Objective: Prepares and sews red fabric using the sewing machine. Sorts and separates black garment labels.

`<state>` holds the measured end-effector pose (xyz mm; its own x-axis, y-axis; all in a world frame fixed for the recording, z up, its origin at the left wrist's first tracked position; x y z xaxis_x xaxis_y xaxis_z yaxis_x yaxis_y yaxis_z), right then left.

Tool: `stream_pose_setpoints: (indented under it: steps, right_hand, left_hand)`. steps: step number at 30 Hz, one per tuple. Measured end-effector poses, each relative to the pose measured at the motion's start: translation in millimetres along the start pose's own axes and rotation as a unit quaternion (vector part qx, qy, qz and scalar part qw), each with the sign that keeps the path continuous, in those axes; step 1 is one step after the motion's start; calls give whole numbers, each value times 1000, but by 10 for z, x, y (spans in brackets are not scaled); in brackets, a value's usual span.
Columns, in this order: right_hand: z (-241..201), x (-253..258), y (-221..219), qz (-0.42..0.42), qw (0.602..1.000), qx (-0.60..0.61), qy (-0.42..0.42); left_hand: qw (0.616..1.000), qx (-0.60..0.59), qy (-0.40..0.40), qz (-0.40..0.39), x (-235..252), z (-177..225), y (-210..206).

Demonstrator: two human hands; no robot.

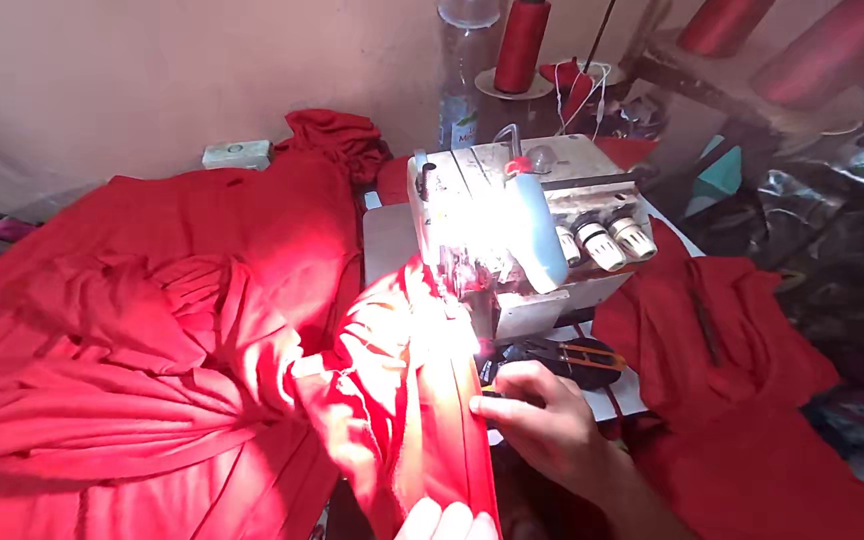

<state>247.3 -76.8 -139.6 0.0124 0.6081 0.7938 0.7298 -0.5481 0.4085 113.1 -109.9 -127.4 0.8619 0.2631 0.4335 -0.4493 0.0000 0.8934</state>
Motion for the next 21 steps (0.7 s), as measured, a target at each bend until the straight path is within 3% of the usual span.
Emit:
stream_pose_setpoints:
  steps: [6,15,19,21]
  right_hand:
    - [240,254,-23,1,1000,13,-11]
    - [407,406,-99,-32,998,-41,-43]
    - [381,387,-91,-47,996,-59,-49]
    - [390,320,40,-41,994,-64,-73]
  left_hand:
    - [992,87,22,93,334,-149,188]
    - [983,160,51,78,517,-280,146]
    - [981,126,51,140,454,-366,101]
    - [988,0,53,145,432,-336,206]
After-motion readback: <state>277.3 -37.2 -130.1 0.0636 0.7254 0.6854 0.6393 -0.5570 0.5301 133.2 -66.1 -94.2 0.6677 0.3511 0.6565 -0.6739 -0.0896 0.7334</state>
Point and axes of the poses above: each hand's wrist, its own x-axis towards the middle knuckle, its own y-axis out of the back of the hand, z = x × y, the point moved 10 cm from there along x, towards the middle knuckle
